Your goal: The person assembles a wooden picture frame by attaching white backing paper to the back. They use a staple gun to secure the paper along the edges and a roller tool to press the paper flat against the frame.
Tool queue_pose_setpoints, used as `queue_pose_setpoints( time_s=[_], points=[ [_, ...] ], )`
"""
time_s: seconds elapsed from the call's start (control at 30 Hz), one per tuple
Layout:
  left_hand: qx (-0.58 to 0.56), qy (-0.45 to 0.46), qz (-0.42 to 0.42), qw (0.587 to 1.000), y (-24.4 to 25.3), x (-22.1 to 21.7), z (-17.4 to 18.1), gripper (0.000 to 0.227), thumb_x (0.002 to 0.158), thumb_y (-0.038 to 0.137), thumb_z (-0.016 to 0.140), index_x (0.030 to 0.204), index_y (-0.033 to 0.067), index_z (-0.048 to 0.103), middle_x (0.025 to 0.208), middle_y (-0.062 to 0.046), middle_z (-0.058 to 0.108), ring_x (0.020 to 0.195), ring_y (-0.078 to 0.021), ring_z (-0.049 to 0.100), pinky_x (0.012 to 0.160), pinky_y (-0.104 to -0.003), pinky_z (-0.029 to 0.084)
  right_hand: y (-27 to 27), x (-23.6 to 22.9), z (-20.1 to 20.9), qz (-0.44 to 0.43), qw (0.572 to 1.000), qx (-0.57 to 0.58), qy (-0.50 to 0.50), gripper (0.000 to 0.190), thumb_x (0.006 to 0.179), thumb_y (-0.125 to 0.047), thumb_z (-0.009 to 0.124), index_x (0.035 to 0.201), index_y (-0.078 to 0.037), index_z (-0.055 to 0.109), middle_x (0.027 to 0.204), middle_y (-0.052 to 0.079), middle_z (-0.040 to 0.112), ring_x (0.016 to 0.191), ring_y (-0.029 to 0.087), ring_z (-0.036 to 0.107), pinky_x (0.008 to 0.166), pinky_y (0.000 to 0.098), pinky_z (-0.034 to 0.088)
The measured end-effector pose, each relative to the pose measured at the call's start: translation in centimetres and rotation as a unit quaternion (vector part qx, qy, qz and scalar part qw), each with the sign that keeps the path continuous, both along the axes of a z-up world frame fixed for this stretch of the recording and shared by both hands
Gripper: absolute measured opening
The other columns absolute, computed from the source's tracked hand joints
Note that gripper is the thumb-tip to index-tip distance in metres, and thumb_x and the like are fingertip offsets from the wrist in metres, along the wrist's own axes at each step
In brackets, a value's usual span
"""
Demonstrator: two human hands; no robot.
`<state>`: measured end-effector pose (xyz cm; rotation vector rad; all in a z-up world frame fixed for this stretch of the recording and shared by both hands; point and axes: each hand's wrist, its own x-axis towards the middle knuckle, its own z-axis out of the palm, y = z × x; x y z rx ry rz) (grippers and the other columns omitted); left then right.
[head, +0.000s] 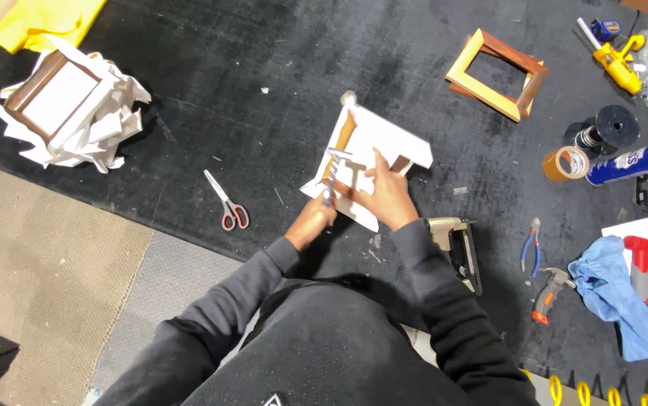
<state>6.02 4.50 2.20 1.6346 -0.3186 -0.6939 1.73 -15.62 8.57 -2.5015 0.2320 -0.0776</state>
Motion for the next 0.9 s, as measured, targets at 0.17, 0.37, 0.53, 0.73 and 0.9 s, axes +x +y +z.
queue_pose_setpoints(
  time_s=[0.17,0.37,0.53,0.73,0.9],
  points=[
    [0.043,-0.071,-0.003,0.997,3.4,4.1,-2.8,0.028,0.067,0.008,0.056,0.095,0.0086,0.06,0.075,-0.008,0.053,0.074,-0.0271,0.056,0.069,-0.038,0.048,-4.2,4.3,-1.0,-0.078,0.974,-0.129,-0.168,0.073,0.075,-0.009,0.081,0.142,-0.007,0.051,0.131,0.018,0.05,0.119,0.045,0.053,0.105,0.0649,0.04],
    [0.12,-0.033,0.01,0.992,8.4,-0.5,-2.4,0.022,0.065,0.01,0.058,0.086,0.0092,0.057,0.068,-0.01,0.053,0.066,-0.0302,0.058,0.064,-0.04,0.047,-17.0,11.1,-20.7,-0.168,0.97,-0.165,0.066,0.069,0.076,-0.036,0.073,0.14,-0.016,0.06,0.134,0.008,0.06,0.129,0.034,0.057,0.109,0.0565,0.042],
    [0.141,0.057,0.012,0.988,11.2,-5.2,-4.9,0.027,0.066,0.005,0.055,0.093,0.0076,0.056,0.076,-0.012,0.055,0.073,-0.0313,0.057,0.069,-0.04,0.047,-15.6,12.5,-20.3,-0.14,0.957,-0.243,0.073,0.069,0.078,-0.035,0.08,0.138,-0.016,0.051,0.135,0.007,0.057,0.142,0.037,0.035,0.118,0.0629,0.019],
    [0.141,0.118,-0.042,0.982,8.5,-3.3,0.5,0.032,0.064,0.003,0.051,0.095,0.0131,0.05,0.084,-0.002,0.046,0.079,-0.0208,0.045,0.074,-0.034,0.04,-17.7,17.9,-23.5,-0.077,0.925,-0.372,0.021,0.05,0.075,-0.028,0.083,0.121,-0.025,0.063,0.101,0.007,0.066,0.116,0.037,0.057,0.106,0.0571,0.034],
    [0.114,0.037,-0.099,0.988,4.0,0.2,1.5,0.036,0.061,0.004,0.053,0.096,0.0078,0.056,0.08,-0.007,0.05,0.08,-0.0279,0.055,0.074,-0.039,0.048,-17.0,17.0,-16.5,0.015,0.969,-0.204,0.14,0.068,0.087,-0.012,0.07,0.149,-0.025,0.046,0.118,0.019,0.053,0.113,0.05,0.06,0.093,0.059,0.055]
  ],
)
